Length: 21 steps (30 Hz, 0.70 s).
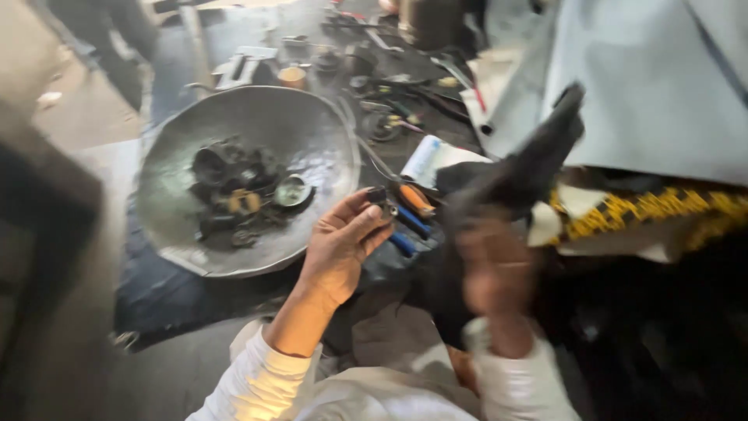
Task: The recorder is disassembling and cleaning a motorcycle carburetor and its internal components.
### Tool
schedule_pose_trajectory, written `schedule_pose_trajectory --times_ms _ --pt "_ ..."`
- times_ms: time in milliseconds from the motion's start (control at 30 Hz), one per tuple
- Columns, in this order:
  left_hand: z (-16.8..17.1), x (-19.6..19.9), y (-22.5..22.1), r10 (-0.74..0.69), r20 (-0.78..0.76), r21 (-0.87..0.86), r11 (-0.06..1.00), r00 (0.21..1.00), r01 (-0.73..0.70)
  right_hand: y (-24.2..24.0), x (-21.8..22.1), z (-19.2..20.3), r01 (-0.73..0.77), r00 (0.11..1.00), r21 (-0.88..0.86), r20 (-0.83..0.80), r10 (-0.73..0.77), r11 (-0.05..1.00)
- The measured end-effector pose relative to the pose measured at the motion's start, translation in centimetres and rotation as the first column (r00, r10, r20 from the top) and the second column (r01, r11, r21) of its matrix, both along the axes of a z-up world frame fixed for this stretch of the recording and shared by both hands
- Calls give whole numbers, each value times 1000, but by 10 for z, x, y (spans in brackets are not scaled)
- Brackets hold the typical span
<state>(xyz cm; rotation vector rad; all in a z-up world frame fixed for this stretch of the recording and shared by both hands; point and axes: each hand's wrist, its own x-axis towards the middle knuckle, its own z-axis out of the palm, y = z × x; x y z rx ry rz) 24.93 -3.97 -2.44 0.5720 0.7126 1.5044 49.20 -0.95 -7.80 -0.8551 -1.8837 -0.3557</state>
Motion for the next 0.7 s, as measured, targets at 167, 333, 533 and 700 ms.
schedule_pose_trajectory --times_ms 167,333,533,700 --pt "-29 32 0 -24 -106 41 999 994 28 -24 -67 26 -441 758 -448 -650 55 778" --pt "-30 35 -9 130 -219 200 976 967 -85 -14 -76 18 -750 480 -408 -877 3 521" --pt "-26 42 -16 224 -355 270 954 908 -130 -17 -88 18 -618 537 -415 -843 -27 668" --pt "-31 38 -19 214 -303 179 970 928 -165 -31 -90 15 -529 626 -358 -776 70 769"
